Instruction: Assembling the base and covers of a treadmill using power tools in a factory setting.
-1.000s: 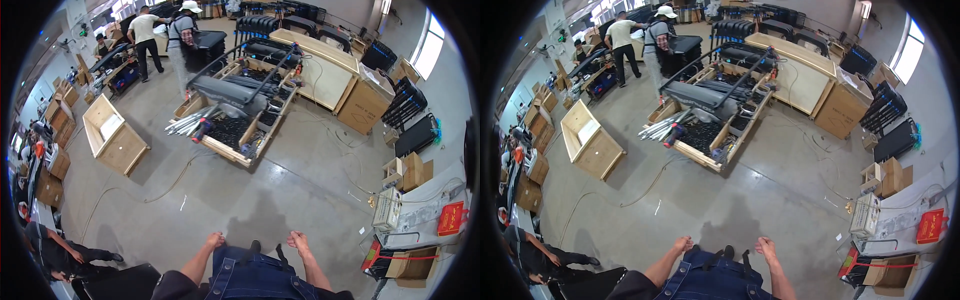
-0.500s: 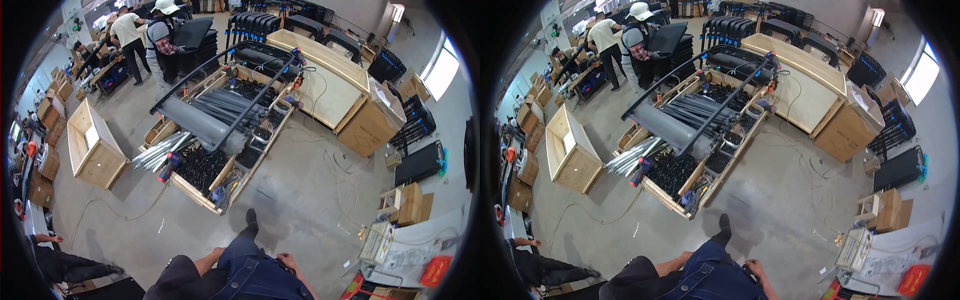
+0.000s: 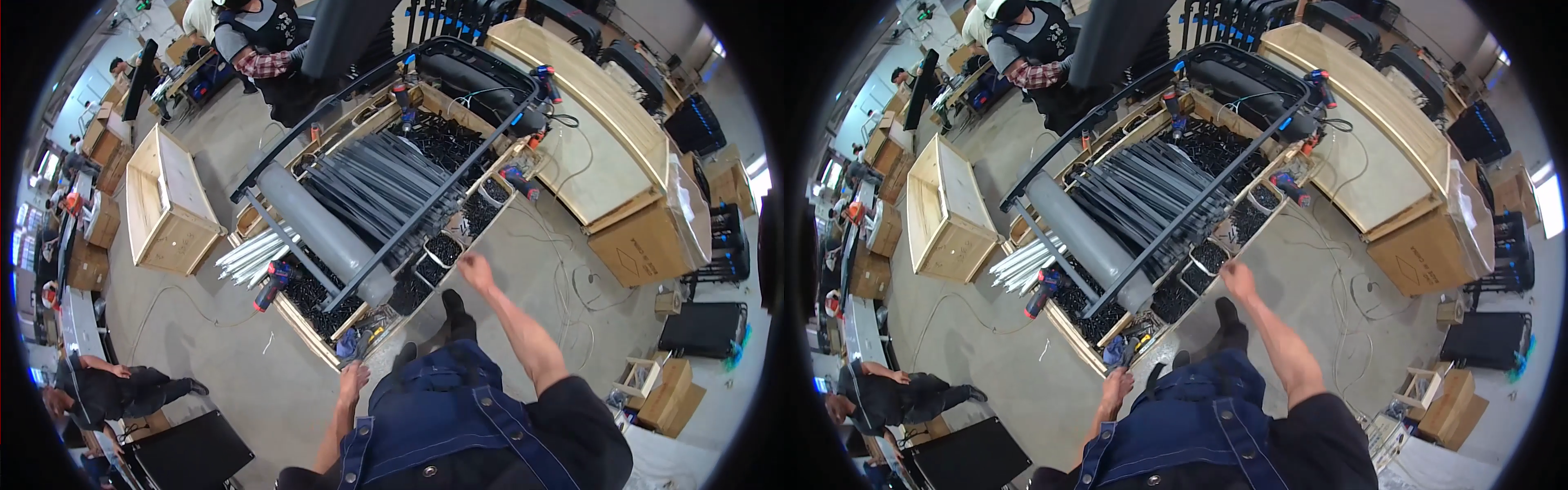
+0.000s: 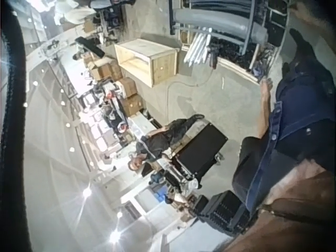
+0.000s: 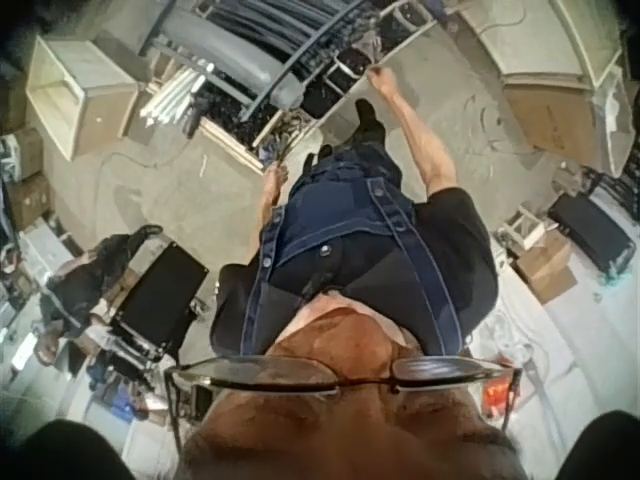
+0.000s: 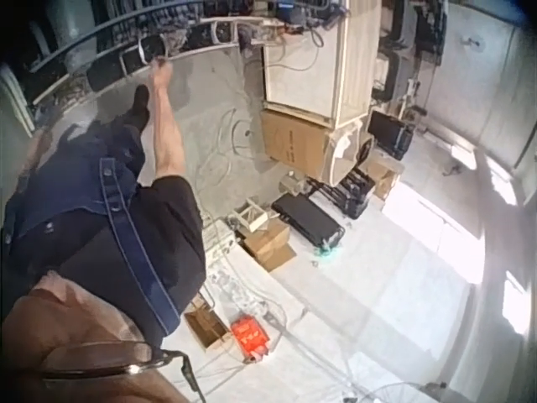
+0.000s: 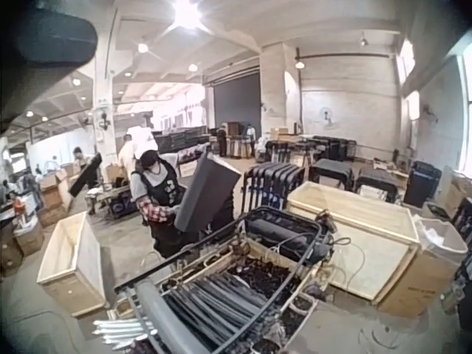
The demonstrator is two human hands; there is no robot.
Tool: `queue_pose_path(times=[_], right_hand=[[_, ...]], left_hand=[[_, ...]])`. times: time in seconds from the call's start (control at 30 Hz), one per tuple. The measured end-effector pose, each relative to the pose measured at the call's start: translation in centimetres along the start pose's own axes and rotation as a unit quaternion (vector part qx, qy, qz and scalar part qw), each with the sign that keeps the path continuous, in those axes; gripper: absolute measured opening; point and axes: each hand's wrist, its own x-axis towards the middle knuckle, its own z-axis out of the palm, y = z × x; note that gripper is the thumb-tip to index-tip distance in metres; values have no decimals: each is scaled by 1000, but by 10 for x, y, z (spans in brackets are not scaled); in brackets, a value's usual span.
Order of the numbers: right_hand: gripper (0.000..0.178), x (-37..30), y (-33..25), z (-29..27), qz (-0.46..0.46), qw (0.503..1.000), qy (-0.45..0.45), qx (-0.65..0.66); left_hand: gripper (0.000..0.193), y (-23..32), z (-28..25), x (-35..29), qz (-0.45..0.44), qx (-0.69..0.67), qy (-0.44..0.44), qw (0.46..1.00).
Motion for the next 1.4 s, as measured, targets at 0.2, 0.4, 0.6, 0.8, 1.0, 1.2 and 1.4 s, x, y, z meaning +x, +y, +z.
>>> queue_pose_path(times=[0.2, 0.4, 0.6, 0.8, 1.0, 1.2, 1.4], right_hand=[[29, 170, -53, 2, -84, 992, 19, -91], [39, 254, -32, 43, -51, 964, -137, -222], [45, 282, -20, 46, -185, 943, -210, -180], [42, 314, -45, 42, 51, 886, -424, 179], [44, 302, -46, 39, -184, 947, -253, 71], [36, 227, -45, -48, -180, 958, -199, -102], [35, 175, -20, -104, -129, 974, -169, -77]], left_hand=[[35, -120, 40, -105, 57, 567, 187, 800], [37, -108, 149, -141, 50, 523, 208, 825], [40, -114, 225, -147, 62, 463, 215, 858], [43, -126, 256, -116, 95, 405, 192, 889], [51, -28, 301, -118, -55, 105, 225, 967], [50, -65, 286, -88, -46, 6, 193, 980], [38, -46, 298, -27, -80, 99, 139, 982]])
